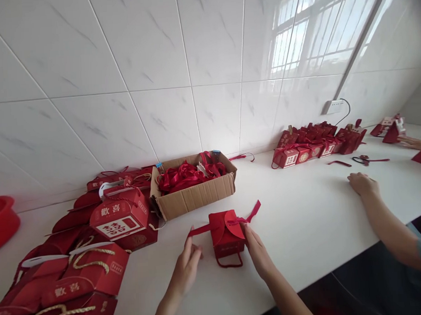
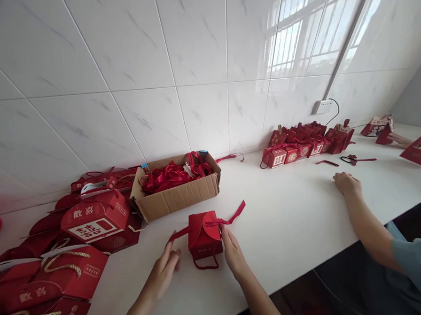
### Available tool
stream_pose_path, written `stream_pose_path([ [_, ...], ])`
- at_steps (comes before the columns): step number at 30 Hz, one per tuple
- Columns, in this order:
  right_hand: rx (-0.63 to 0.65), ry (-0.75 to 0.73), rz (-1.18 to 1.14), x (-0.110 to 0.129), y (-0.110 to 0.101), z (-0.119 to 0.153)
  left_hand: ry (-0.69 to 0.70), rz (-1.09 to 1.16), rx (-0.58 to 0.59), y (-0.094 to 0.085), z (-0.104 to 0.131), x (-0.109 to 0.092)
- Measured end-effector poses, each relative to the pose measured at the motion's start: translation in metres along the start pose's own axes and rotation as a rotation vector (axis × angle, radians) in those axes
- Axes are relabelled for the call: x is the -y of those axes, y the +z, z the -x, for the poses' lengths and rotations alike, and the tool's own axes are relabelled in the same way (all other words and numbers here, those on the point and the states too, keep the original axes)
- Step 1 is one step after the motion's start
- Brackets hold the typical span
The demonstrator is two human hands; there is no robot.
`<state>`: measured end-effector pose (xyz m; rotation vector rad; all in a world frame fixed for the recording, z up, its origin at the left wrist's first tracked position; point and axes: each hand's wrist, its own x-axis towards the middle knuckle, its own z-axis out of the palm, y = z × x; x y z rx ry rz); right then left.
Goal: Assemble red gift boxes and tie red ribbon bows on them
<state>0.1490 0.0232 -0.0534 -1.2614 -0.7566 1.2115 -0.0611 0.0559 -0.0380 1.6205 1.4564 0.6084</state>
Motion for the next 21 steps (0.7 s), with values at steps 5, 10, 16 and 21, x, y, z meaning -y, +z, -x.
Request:
stream_pose_path([
  [5, -0.004, -0.027, -0.185, -0.002, 0.0, -0.006, 0.026, 0.518, -0.079, -0.027, -0.008, -0.037],
  [10, -0.026, -0.008, -0.207, 0.004, -0.002, -0.011, 0.142, 0.468, -0.073, -0.056, -0.018, -0.084],
  [16, -0.165, -0.083, -0.179, 0.031, -0.008, -0.025, 0.262, 0.117, 0.044, -0.079, -0.03, -0.126],
  [21, -0.246, -0.422, 0.135, 0.082, -0.021, -0.035, 0.354, -0.007, 0.109, -0.087, -0.033, -0.146],
])
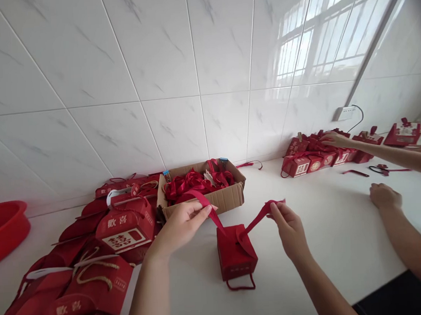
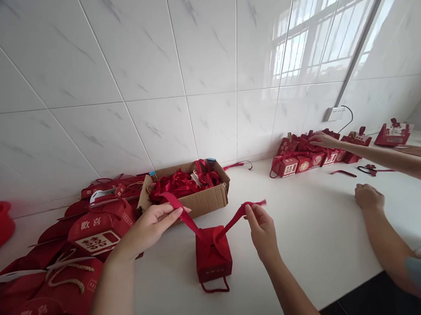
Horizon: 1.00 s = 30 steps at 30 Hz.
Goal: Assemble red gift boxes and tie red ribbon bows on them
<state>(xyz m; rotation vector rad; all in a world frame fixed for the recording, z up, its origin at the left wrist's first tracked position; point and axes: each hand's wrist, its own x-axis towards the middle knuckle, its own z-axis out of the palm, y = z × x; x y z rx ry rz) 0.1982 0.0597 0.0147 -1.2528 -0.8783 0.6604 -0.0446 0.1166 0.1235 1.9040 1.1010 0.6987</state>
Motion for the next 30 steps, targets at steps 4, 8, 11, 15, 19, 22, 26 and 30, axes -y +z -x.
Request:
stream_pose_path([
  [4, 0.154, -0.188, 0.187, 0.036, 0.001, -0.019, 0.03, -0.093, 0.005, -0.003, -0.008, -0.007],
  [8, 0.244, -0.289, 0.155, 0.059, 0.015, -0.032, 0.098, -0.118, -0.01, -0.001, -0.02, -0.01],
  [11, 0.272, -0.338, 0.174, 0.067, 0.027, -0.041, 0.172, -0.116, -0.043, 0.004, -0.031, -0.008],
  [15, 0.277, -0.351, 0.185, 0.068, 0.035, -0.056, 0.172, -0.09, -0.065, 0.006, -0.045, 0.003],
  [19, 0.267, -0.319, 0.155, 0.062, 0.038, -0.069, 0.016, -0.155, 0.15, 0.0, -0.06, 0.031],
  [22, 0.31, -0.272, 0.169, 0.058, 0.041, -0.076, -0.142, -0.263, 0.329, -0.003, -0.076, 0.056],
  [26, 0.341, -0.265, 0.221, 0.052, 0.049, -0.084, -0.249, -0.267, 0.323, 0.006, -0.102, 0.079],
  [30, 0.236, -0.34, 0.249, 0.043, 0.058, -0.093, -0.229, -0.146, 0.264, 0.019, -0.125, 0.09],
])
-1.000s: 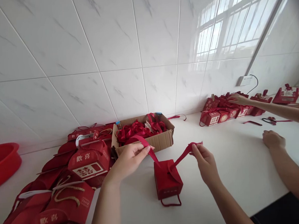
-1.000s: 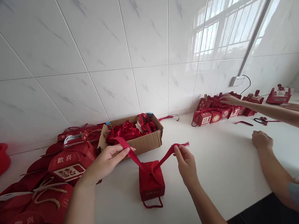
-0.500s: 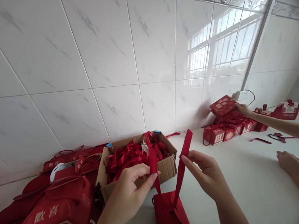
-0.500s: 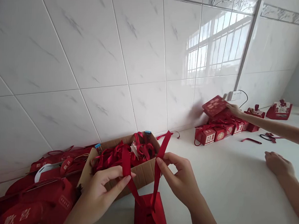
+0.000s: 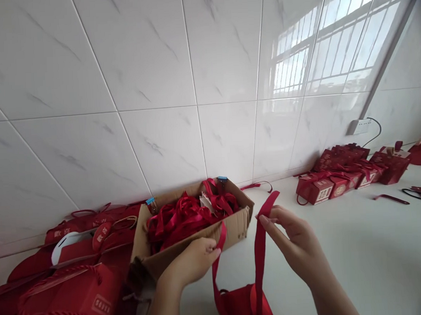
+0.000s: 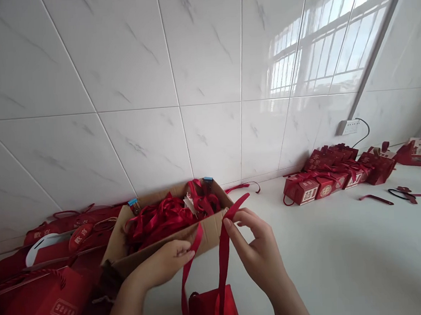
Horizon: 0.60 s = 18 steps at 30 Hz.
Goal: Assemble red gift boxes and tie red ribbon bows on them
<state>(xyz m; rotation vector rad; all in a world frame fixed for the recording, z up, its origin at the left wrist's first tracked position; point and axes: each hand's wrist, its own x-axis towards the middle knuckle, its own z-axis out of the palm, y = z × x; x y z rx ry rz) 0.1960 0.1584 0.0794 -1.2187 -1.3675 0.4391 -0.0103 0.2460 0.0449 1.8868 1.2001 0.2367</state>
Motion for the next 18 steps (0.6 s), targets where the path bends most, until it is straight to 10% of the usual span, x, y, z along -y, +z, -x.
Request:
stream_pose_path([
  [12, 0.035, -0.007, -0.03, -0.002, 0.0, 0.0, -0.009, -0.038, -0.254, -0.006, -0.019, 0.013],
  [18, 0.108, 0.0, -0.005, -0.006, 0.003, 0.001, -0.034, -0.122, -0.314, -0.012, 0.008, -0.001],
])
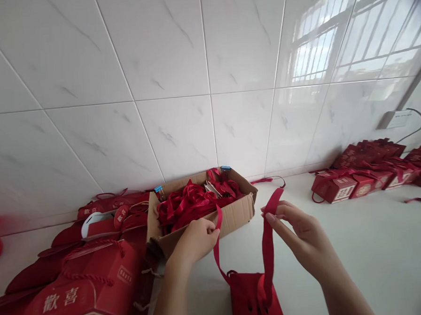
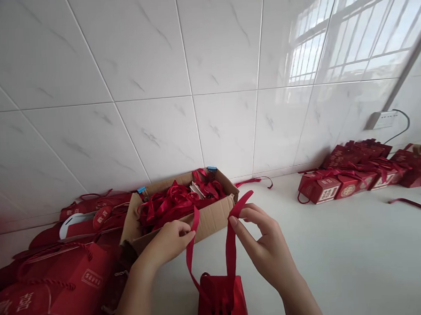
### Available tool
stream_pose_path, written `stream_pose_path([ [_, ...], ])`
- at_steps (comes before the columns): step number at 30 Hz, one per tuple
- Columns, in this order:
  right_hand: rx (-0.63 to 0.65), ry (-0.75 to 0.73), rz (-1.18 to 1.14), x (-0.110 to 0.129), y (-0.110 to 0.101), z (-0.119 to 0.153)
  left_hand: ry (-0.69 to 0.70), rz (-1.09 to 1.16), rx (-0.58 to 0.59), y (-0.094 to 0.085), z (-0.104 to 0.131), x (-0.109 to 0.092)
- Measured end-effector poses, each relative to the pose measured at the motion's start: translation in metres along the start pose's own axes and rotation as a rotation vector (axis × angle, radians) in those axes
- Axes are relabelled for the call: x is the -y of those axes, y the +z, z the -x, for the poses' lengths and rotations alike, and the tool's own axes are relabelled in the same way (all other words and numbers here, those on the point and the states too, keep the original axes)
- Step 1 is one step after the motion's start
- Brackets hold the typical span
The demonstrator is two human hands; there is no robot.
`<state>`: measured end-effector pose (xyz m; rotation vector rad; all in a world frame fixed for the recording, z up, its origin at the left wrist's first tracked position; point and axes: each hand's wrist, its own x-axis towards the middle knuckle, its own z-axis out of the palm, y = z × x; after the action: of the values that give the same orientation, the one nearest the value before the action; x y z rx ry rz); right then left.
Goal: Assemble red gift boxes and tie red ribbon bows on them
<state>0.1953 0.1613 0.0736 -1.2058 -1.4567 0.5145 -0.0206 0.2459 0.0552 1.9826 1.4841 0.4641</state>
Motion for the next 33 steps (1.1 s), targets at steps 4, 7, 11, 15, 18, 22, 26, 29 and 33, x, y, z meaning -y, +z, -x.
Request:
stream_pose_path([
  [4, 0.064, -0.012, 0.04, 0.0, 0.004, 0.0, 0.045, -0.113, -0.162, -0.013, 0.022, -0.006],
  [7, 0.12, 0.011, 0.033, 0.006, 0.005, 0.0, -0.016, -0.151, -0.078, -0.015, 0.025, -0.003],
  [11, 0.145, 0.039, 0.034, 0.012, 0.004, 0.001, -0.027, -0.177, 0.085, -0.016, 0.023, 0.005],
  [15, 0.146, 0.047, 0.065, 0.01, 0.005, 0.002, 0.016, -0.12, 0.159, -0.017, 0.031, 0.005],
  [18, 0.146, 0.029, 0.089, 0.007, 0.006, 0.003, 0.068, -0.079, 0.176, -0.014, 0.035, 0.002],
  [22, 0.152, 0.021, 0.086, 0.006, 0.007, 0.003, 0.034, -0.093, -0.006, -0.004, 0.024, 0.0],
  [26, 0.165, 0.029, 0.07, 0.007, 0.005, 0.003, 0.016, -0.128, -0.169, 0.0, 0.004, 0.004],
  [29, 0.154, 0.029, 0.052, 0.009, 0.004, 0.002, 0.004, -0.135, -0.267, 0.004, -0.012, 0.009],
  [33, 0.138, 0.024, 0.027, 0.009, 0.006, 0.002, 0.011, -0.108, -0.362, 0.009, -0.024, 0.013],
])
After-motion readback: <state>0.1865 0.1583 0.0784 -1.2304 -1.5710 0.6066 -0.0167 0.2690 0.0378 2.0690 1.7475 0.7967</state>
